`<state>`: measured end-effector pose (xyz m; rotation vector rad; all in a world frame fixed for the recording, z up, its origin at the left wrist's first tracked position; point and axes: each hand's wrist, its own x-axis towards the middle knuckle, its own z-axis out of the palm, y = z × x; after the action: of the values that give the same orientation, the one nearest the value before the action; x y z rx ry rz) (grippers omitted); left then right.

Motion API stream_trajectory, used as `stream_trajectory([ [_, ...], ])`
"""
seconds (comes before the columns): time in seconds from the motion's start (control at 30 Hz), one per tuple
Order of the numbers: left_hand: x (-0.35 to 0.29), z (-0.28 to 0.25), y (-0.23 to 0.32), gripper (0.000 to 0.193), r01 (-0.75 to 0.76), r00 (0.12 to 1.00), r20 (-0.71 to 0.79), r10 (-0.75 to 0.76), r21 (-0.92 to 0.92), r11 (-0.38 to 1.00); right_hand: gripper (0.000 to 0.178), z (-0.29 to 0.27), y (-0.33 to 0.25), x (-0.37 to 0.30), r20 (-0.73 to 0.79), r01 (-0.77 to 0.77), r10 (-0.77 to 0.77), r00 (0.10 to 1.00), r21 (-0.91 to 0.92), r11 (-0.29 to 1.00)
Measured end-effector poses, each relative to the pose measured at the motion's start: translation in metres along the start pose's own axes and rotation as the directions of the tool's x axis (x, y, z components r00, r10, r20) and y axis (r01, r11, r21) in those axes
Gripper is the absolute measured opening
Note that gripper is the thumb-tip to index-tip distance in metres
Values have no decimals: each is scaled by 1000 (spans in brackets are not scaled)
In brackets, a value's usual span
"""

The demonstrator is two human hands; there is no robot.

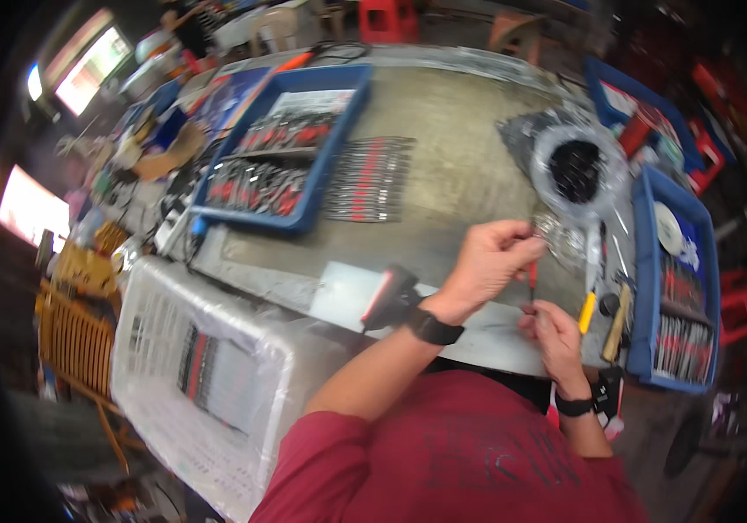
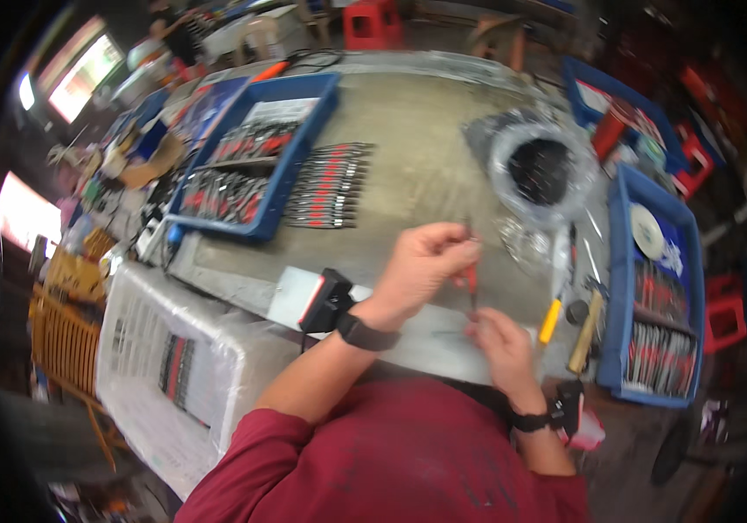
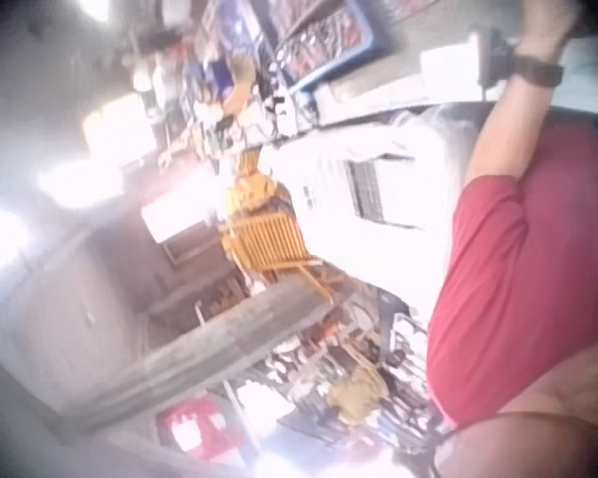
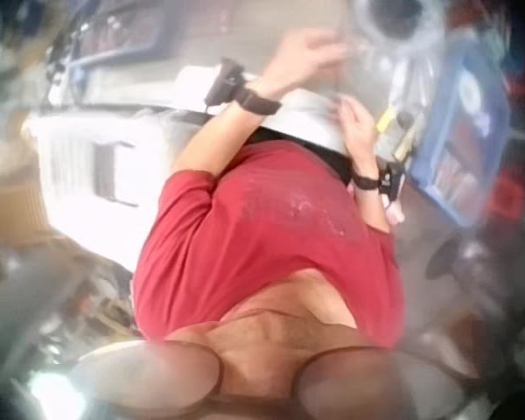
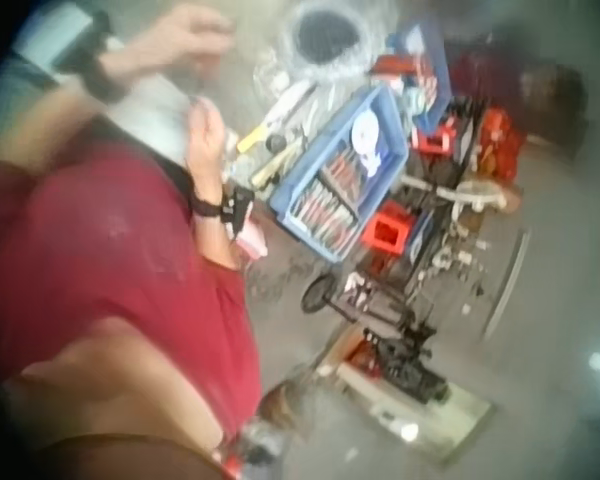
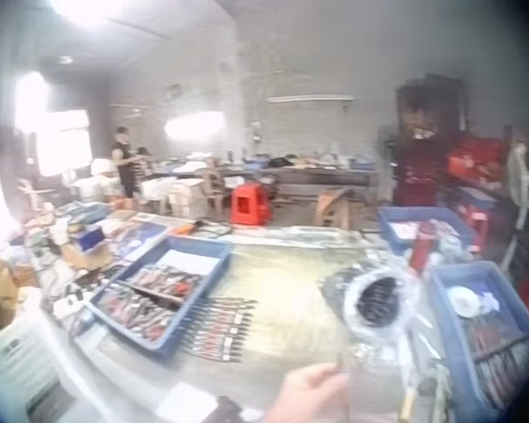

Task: The person repeatedly picks up a metal rod and a small black cap, aligns them, and presses the cap onto the rod end. They place the assembled unit on the table and repeat the process with additional parts from nearby trays and a plastic bag.

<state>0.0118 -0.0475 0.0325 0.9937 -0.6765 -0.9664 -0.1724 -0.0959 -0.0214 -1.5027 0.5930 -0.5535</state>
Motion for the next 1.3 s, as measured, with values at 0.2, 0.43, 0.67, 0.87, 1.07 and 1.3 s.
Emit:
stream_trajectory([
  [0.2,-10,-8,-15,17,98,995,-30,-100,-52,994,16,13,-7,1,64,-25,21,998,69,997],
  [0.43,-13,-9,-15,20,127,990,-46,-131,-84,988,18,14,-11,3,36,-105,99,994,222,970],
  [0.67,-16,-9,-12,25,229,973,-25,-227,136,964,18,-2,-24,5,-77,-39,50,996,142,989],
  [0.87,-24,-1,-8,11,-362,926,219,308,748,556,18,-27,-36,4,-81,200,-257,963,-425,883],
  [1.07,-27,18,2,21,-656,749,651,118,706,267,19,-31,-39,2,148,438,-442,885,-588,680],
  [1.3,-31,17,2,12,-576,807,582,103,736,355,17,-53,-54,-13,74,463,-555,829,-647,606],
])
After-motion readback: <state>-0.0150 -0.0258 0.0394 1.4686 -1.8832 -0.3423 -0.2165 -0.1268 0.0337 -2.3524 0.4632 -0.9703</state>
